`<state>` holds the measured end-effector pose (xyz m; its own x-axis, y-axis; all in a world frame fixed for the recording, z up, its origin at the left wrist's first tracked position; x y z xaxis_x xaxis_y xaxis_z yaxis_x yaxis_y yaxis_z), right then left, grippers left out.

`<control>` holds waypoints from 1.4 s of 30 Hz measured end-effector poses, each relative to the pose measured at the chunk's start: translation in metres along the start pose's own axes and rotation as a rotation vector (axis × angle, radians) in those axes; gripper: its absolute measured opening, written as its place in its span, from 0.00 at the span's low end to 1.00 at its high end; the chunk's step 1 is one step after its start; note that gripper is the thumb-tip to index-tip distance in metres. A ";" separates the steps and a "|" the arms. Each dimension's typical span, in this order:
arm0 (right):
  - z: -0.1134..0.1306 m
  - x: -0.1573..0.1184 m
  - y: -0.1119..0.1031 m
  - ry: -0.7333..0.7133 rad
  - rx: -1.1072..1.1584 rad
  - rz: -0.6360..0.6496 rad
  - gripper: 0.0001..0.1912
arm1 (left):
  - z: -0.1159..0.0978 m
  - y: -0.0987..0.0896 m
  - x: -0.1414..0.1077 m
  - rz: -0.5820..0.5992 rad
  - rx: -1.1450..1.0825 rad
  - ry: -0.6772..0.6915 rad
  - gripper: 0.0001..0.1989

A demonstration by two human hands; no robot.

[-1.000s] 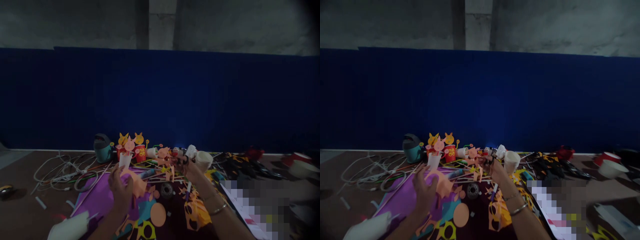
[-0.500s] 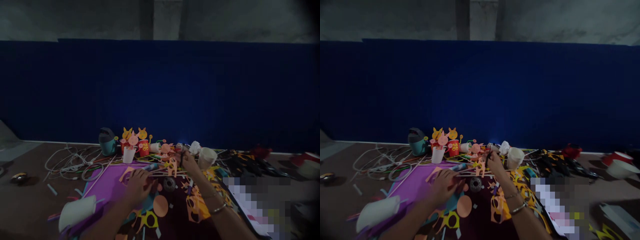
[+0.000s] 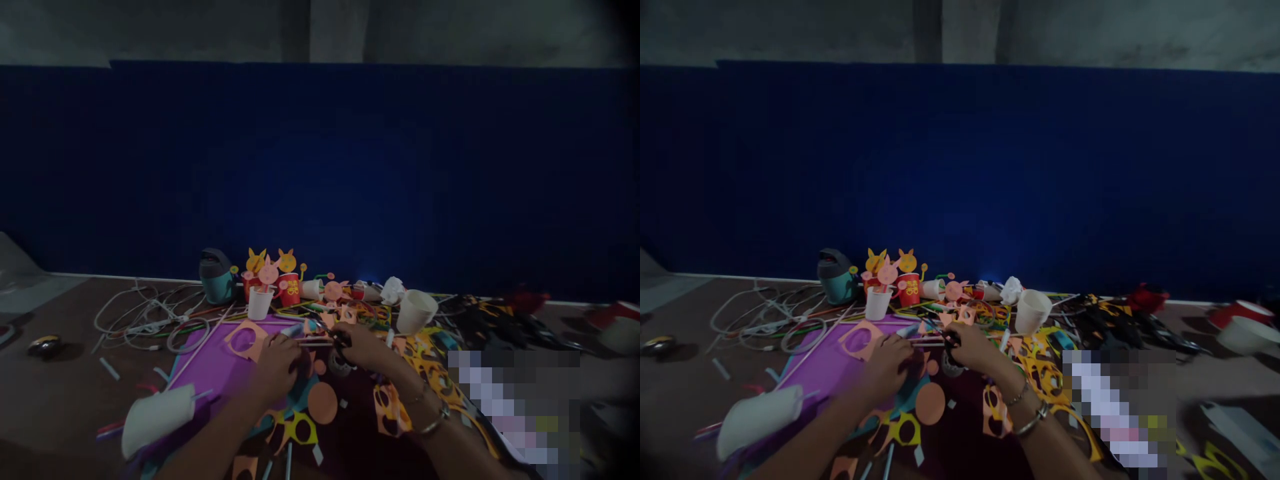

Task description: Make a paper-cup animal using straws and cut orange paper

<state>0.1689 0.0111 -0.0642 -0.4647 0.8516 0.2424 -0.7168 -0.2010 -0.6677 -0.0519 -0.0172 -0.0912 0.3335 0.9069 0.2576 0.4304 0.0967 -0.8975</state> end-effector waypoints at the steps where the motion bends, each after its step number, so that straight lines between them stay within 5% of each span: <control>1: -0.001 0.000 0.000 0.001 -0.017 0.008 0.18 | 0.000 0.001 0.000 0.004 0.001 0.000 0.12; 9: -0.002 0.001 -0.002 0.015 0.016 -0.035 0.14 | 0.002 0.005 0.001 -0.002 -0.096 -0.012 0.09; 17: 0.007 0.007 0.013 0.134 0.377 -0.145 0.18 | 0.005 -0.010 0.010 -0.184 -0.479 -0.230 0.13; 24: 0.028 0.009 0.026 0.172 0.672 -0.282 0.22 | -0.025 -0.013 0.024 -0.042 -0.753 -0.197 0.09; 29: 0.020 0.009 0.025 0.203 0.660 -0.392 0.20 | -0.040 -0.011 0.027 -0.112 -0.711 -0.181 0.13; 34: 0.019 0.010 0.025 0.172 0.584 -0.496 0.14 | -0.048 -0.005 0.018 -0.233 -0.549 -0.105 0.06; 37: 0.021 0.011 0.030 0.096 0.570 -0.504 0.13 | -0.043 0.005 0.013 -0.279 -0.392 -0.085 0.02; 42: 0.015 0.010 0.044 0.005 0.642 -0.594 0.14 | -0.020 0.022 0.017 -0.386 -0.508 -0.146 0.06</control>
<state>0.1248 0.0035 -0.0804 0.0795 0.9037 0.4206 -0.9946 0.0439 0.0937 -0.0197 -0.0078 -0.0993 -0.0266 0.8956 0.4442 0.8509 0.2535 -0.4602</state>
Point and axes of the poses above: each hand's wrist, its own x-axis towards the middle knuckle, its own y-axis out of the palm, z = x × y, the point moved 2 cm from there along x, towards the middle knuckle, and after that the axes turned 9 degrees about -y, right-handed, at the moved point
